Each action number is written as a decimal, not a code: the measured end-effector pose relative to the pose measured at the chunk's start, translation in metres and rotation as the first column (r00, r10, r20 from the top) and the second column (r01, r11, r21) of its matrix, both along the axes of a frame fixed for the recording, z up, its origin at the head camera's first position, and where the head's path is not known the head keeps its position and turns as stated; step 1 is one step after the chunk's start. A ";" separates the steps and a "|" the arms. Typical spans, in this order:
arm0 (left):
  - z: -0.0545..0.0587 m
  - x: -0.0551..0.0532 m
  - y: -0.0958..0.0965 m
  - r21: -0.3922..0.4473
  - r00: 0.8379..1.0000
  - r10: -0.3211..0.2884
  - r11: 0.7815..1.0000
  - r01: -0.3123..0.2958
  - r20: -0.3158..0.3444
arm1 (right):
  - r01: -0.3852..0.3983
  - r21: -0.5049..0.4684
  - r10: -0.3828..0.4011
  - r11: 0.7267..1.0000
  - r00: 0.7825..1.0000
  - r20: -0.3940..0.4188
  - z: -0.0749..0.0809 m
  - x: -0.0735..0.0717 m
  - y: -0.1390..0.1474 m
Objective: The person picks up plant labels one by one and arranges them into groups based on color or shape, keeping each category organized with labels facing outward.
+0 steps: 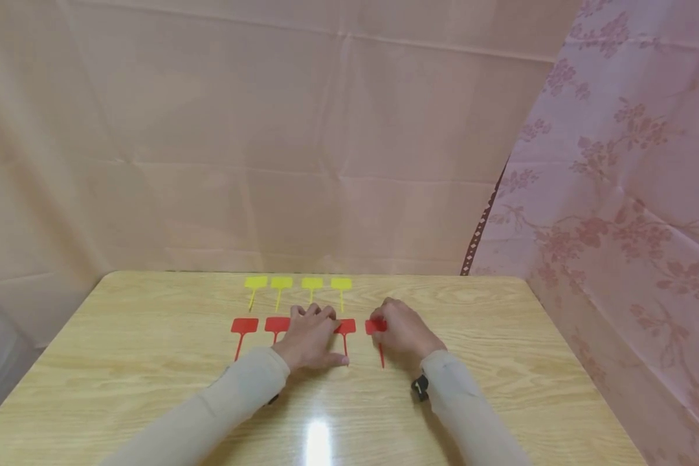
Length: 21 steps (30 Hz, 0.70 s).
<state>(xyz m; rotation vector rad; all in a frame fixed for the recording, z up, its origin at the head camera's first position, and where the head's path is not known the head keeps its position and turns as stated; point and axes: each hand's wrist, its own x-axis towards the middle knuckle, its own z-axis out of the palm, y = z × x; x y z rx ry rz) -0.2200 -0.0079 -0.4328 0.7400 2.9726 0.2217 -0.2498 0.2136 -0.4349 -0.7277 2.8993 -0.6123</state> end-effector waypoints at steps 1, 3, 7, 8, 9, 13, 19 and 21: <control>0.000 0.000 0.000 -0.001 1.000 0.000 1.000 0.000 0.000 | 0.000 0.002 0.000 1.000 1.000 0.005 0.000 -0.002 0.000; 0.000 0.000 0.001 -0.004 1.000 -0.001 1.000 0.001 0.000 | -0.003 0.008 0.003 1.000 1.000 0.010 0.000 -0.005 -0.001; 0.000 0.000 0.002 -0.005 1.000 0.000 1.000 0.000 0.002 | -0.007 0.017 0.007 1.000 1.000 0.020 0.001 -0.006 -0.001; -0.001 0.000 0.002 -0.005 1.000 0.001 1.000 -0.001 0.003 | -0.006 0.015 0.006 1.000 1.000 0.021 0.001 -0.006 -0.001; -0.001 0.000 0.002 -0.003 1.000 0.003 1.000 -0.003 0.004 | -0.002 0.012 0.002 1.000 1.000 0.023 0.001 -0.005 -0.001; -0.001 0.000 0.001 0.015 1.000 0.007 1.000 -0.007 0.011 | -0.003 -0.009 0.003 1.000 1.000 -0.010 -0.002 -0.002 0.000; 0.001 -0.001 -0.001 0.062 0.999 0.005 0.998 -0.007 0.041 | -0.013 -0.048 0.008 0.999 0.995 -0.095 0.000 0.012 0.007; 0.001 -0.001 -0.002 0.068 0.999 0.005 0.998 -0.008 0.055 | -0.013 -0.063 0.007 0.998 0.994 -0.107 0.003 0.019 0.011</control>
